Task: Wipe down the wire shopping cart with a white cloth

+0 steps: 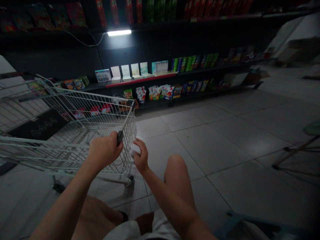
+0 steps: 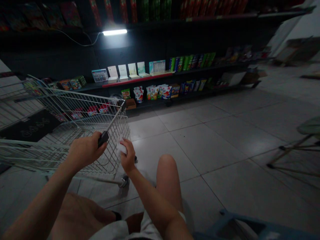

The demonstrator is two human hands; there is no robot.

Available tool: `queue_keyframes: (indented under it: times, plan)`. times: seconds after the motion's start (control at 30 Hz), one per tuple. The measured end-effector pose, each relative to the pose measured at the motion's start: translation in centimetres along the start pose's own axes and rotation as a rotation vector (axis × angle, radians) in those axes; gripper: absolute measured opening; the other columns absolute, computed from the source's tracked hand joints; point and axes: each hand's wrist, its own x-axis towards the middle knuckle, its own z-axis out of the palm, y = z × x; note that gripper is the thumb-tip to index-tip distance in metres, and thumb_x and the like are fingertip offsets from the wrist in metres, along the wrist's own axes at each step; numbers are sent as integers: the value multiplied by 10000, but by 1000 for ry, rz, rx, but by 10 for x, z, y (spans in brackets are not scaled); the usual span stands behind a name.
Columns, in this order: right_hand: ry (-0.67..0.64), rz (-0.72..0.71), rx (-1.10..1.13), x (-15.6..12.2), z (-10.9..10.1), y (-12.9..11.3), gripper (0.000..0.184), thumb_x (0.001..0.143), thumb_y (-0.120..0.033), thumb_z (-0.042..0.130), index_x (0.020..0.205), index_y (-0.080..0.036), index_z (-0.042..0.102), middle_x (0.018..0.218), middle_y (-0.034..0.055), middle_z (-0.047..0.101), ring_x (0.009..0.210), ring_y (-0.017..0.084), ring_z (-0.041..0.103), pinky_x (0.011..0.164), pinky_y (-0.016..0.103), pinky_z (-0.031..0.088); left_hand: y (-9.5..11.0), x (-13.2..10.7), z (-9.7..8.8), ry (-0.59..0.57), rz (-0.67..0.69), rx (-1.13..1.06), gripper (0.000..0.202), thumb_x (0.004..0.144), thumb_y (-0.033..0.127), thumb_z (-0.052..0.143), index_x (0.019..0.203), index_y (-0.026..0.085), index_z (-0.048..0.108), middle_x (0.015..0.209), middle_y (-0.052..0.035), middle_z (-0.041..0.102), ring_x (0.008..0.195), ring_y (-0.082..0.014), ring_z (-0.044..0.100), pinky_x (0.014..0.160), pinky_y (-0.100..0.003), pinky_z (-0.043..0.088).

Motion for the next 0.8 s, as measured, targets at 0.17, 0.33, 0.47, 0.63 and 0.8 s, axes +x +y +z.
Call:
queue_keyframes:
  times: [0.17, 0.33, 0.47, 0.63, 0.8]
  plan:
    - [-420, -416, -11, 118, 9, -22, 320, 854, -150, 520, 1107, -245, 693, 1317, 69, 637, 1316, 199, 546, 1136, 401, 455, -2, -2, 1, 3, 7, -7, 435, 939, 439, 308, 1113, 140, 573, 842, -174, 741, 821, -350, 732, 668, -391, 483]
    - [-442, -307, -180, 165, 23, -15, 291, 854, -98, 531, 1048, -211, 716, 1193, 68, 693, 1202, 200, 604, 1121, 420, 460, -3, -6, 3, -11, 10, -3, 418, 947, 444, 305, 1108, 164, 571, 812, -151, 741, 803, -338, 734, 652, -380, 469]
    - [-689, -560, -143, 160, 17, -18, 349, 867, -88, 533, 1113, -262, 709, 1223, 22, 690, 1224, 165, 597, 1164, 400, 426, -3, -8, 3, -6, 37, -1, 410, 951, 422, 297, 1113, 151, 559, 806, -163, 740, 775, -344, 733, 624, -384, 460]
    - [-650, -425, -234, 189, 8, -5, 366, 844, -45, 513, 1123, -188, 700, 1252, 82, 685, 1261, 189, 580, 1132, 423, 455, -4, -10, 4, 5, 51, -7, 384, 956, 424, 306, 1059, 163, 568, 790, -164, 734, 783, -338, 735, 627, -377, 467]
    - [-968, -676, -142, 194, 0, -27, 454, 825, -40, 525, 1194, -265, 664, 1246, 7, 705, 1221, 151, 612, 1141, 419, 421, -3, -15, 5, -21, 65, -42, 367, 952, 402, 313, 1059, 160, 566, 789, -167, 737, 770, -333, 734, 615, -375, 467]
